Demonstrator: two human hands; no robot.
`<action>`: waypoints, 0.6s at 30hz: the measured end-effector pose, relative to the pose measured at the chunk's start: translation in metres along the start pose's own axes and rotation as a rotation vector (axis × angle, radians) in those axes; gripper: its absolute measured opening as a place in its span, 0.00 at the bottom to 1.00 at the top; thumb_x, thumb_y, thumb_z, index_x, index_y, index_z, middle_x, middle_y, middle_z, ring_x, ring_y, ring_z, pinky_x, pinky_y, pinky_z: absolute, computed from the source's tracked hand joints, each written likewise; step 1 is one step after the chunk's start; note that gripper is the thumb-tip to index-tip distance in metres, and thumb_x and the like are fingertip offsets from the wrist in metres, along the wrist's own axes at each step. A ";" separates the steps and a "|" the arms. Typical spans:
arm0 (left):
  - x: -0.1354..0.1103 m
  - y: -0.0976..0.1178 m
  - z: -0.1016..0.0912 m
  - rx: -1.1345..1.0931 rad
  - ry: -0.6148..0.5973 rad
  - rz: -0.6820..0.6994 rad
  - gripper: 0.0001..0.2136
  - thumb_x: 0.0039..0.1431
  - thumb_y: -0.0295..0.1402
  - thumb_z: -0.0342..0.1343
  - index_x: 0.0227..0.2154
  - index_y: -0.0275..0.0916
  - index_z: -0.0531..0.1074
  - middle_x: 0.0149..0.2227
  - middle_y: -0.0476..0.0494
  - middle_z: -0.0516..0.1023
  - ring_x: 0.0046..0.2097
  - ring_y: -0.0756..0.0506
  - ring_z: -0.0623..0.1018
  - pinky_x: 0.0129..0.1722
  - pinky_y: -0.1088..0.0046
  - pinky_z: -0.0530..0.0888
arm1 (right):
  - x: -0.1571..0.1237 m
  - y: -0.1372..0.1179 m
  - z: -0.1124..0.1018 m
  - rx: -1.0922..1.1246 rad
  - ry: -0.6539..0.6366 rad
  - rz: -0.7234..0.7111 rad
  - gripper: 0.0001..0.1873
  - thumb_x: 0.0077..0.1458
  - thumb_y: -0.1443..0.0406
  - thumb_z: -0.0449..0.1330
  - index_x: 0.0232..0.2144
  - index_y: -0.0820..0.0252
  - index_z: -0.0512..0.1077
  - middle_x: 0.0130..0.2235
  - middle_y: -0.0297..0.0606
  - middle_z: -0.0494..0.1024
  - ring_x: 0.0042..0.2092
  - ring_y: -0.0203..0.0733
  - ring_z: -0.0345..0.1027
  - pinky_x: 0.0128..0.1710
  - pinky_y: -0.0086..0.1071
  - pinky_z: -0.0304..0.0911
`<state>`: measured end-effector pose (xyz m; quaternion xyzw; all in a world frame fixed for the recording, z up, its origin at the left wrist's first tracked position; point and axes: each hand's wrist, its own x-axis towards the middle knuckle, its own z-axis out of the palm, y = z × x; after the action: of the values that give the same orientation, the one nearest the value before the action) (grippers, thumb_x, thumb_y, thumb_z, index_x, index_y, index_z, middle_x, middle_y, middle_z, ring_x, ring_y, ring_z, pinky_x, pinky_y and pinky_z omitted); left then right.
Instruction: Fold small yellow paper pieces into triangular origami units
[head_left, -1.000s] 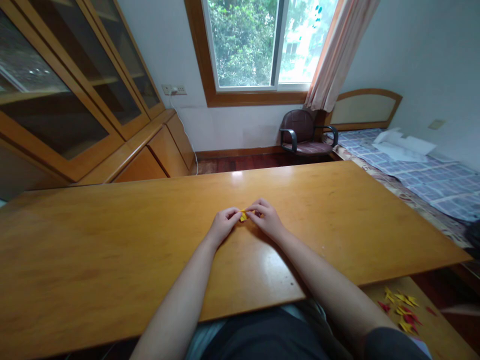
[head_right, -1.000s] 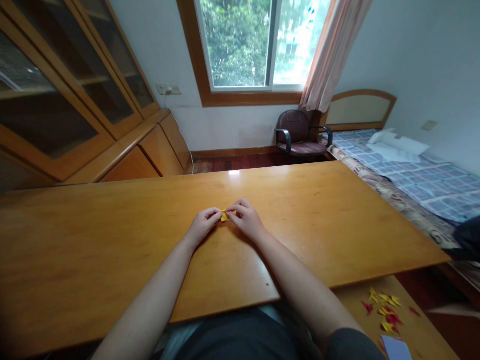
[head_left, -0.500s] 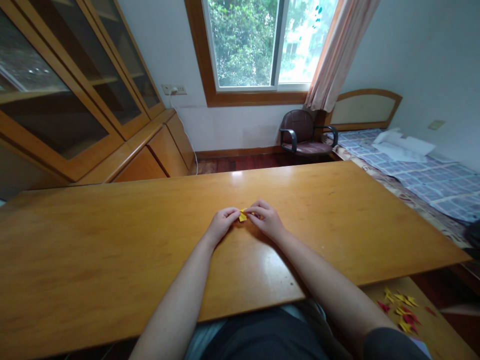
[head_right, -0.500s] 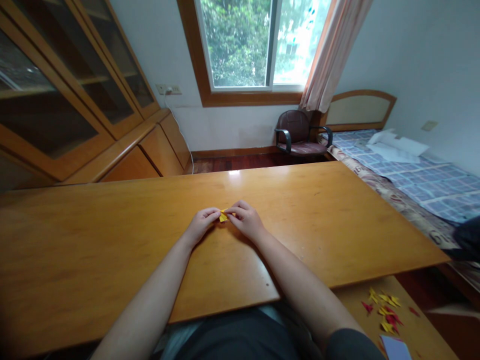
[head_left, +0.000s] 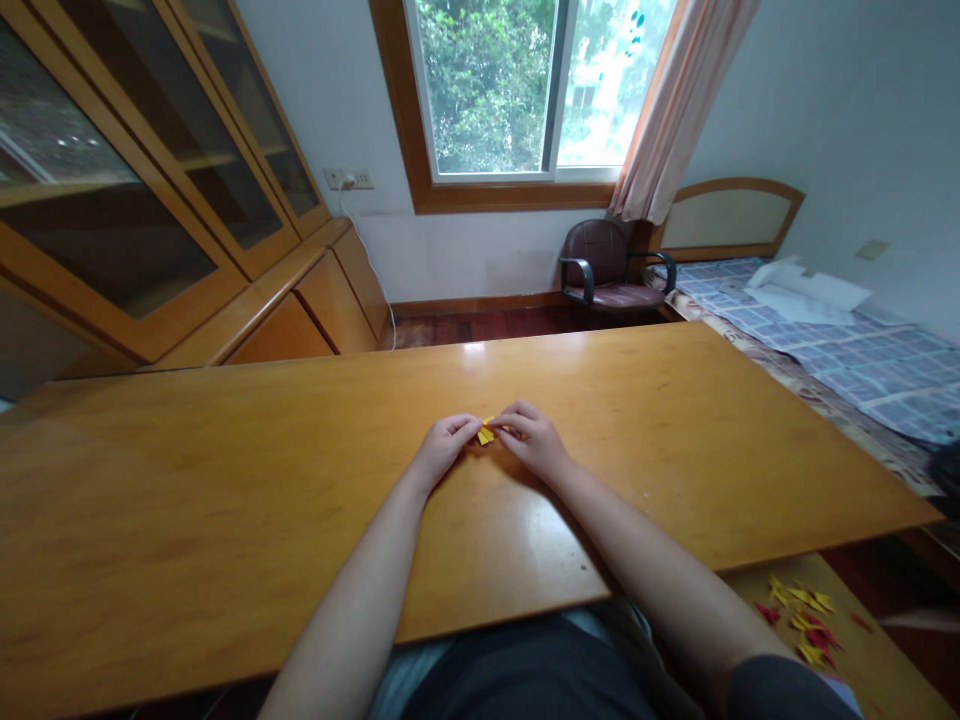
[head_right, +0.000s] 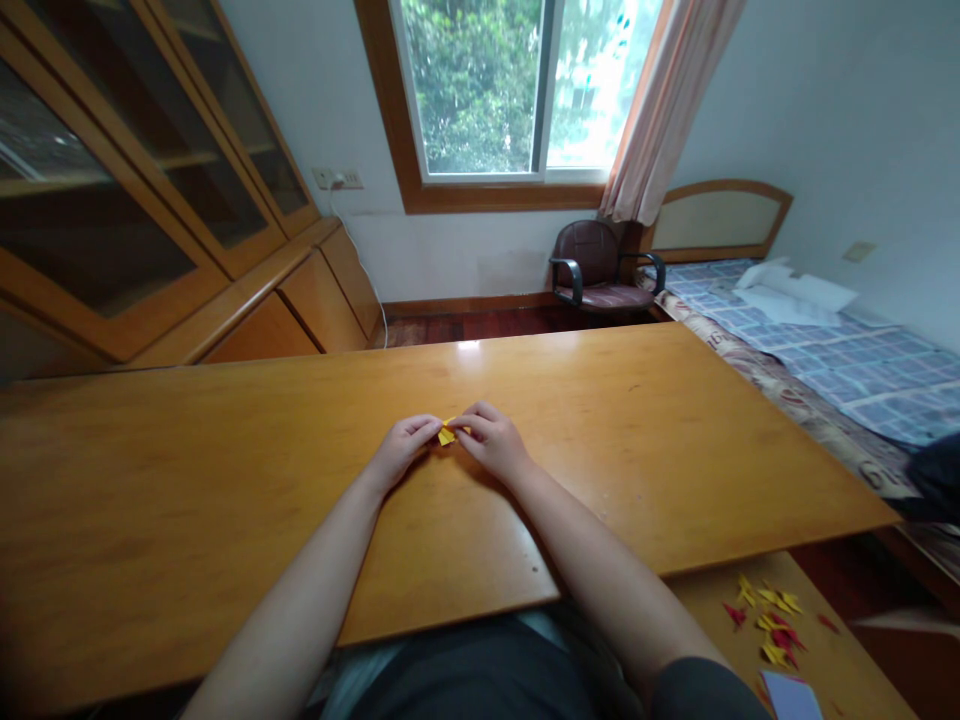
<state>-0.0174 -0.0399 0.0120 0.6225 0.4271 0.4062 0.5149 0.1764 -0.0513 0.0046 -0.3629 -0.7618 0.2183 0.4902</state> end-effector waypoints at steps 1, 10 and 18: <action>0.000 0.000 0.000 0.003 0.002 0.001 0.16 0.54 0.45 0.57 0.29 0.35 0.78 0.27 0.45 0.78 0.31 0.47 0.74 0.34 0.73 0.70 | 0.000 0.000 0.000 0.002 -0.001 -0.003 0.09 0.58 0.66 0.59 0.40 0.54 0.78 0.35 0.38 0.73 0.32 0.35 0.67 0.33 0.29 0.66; 0.000 -0.001 0.000 -0.056 -0.019 -0.012 0.17 0.56 0.46 0.57 0.27 0.36 0.78 0.27 0.46 0.77 0.30 0.48 0.73 0.33 0.74 0.69 | 0.000 0.000 0.000 0.006 0.003 -0.026 0.09 0.59 0.65 0.59 0.40 0.53 0.78 0.35 0.38 0.73 0.32 0.35 0.67 0.33 0.29 0.66; 0.001 -0.002 0.000 -0.012 -0.022 -0.005 0.17 0.58 0.45 0.56 0.29 0.35 0.78 0.27 0.47 0.77 0.30 0.48 0.73 0.33 0.74 0.68 | 0.001 0.000 -0.001 0.032 0.011 0.012 0.09 0.59 0.66 0.58 0.39 0.54 0.78 0.35 0.37 0.72 0.34 0.36 0.68 0.35 0.30 0.66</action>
<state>-0.0175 -0.0389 0.0097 0.6228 0.4207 0.4006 0.5241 0.1767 -0.0503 0.0056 -0.3607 -0.7533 0.2314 0.4990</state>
